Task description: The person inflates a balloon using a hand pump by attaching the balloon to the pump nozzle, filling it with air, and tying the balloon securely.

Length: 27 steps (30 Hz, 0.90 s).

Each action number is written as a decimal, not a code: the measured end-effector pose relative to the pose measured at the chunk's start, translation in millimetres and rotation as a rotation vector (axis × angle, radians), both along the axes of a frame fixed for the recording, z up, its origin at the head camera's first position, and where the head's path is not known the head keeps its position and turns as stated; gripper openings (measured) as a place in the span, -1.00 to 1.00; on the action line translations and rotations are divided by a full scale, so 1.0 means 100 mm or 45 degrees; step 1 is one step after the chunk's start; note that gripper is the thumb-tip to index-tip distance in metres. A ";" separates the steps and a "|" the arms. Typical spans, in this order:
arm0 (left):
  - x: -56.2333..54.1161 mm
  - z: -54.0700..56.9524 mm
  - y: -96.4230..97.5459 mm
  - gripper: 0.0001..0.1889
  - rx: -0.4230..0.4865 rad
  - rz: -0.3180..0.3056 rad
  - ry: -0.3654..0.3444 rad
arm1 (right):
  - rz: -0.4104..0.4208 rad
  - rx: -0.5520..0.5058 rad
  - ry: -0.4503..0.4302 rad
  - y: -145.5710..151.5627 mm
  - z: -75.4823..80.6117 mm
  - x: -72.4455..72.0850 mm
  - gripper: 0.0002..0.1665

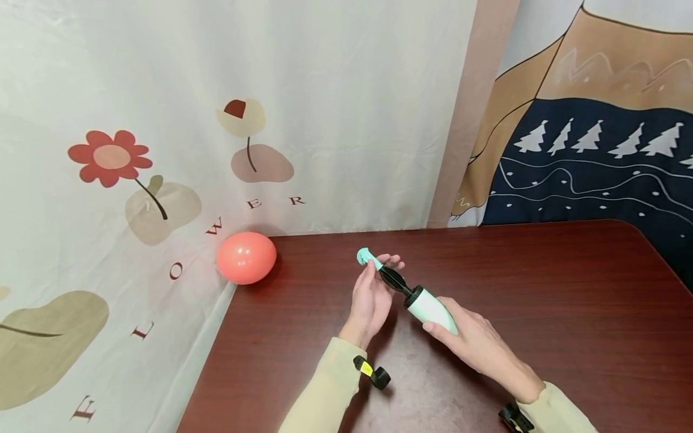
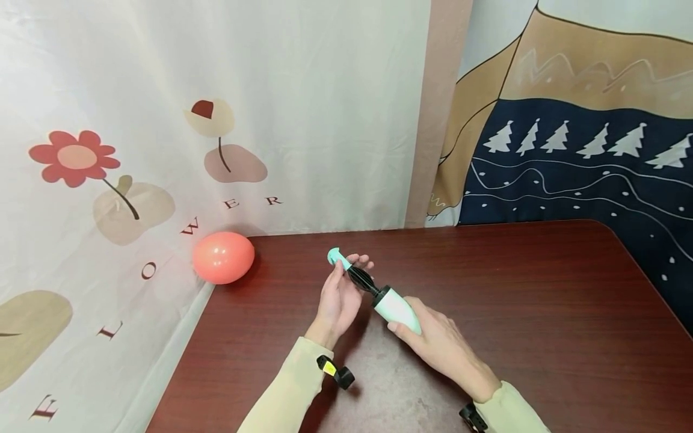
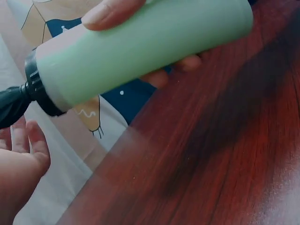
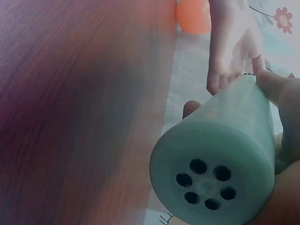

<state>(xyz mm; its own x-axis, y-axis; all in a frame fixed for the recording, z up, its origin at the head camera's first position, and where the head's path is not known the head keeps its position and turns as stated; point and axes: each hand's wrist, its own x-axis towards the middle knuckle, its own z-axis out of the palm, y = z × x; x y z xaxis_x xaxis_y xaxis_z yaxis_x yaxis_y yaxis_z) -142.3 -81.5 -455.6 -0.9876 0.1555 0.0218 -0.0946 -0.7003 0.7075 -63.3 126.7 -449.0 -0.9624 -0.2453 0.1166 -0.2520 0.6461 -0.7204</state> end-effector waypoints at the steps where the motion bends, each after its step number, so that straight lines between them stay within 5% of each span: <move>1: 0.00 0.01 0.01 -0.65 0.012 -0.016 0.001 | 0.005 0.001 -0.003 -0.01 0.00 0.00 -0.44; 11: 0.04 -0.02 0.17 -0.67 0.071 0.155 -0.209 | 0.034 0.031 -0.091 -0.08 0.01 -0.03 -0.38; 17: 0.05 0.00 0.15 -0.61 0.165 0.150 -0.184 | 0.041 0.033 -0.134 -0.10 0.03 -0.03 -0.33; 24: -0.02 0.00 0.16 -0.64 0.019 0.460 -0.251 | 0.164 0.039 -0.198 -0.07 0.03 -0.04 -0.43; 27: -0.03 -0.03 0.14 -0.67 -0.006 0.528 -0.271 | 0.215 -0.026 -0.276 -0.05 0.01 -0.02 -0.36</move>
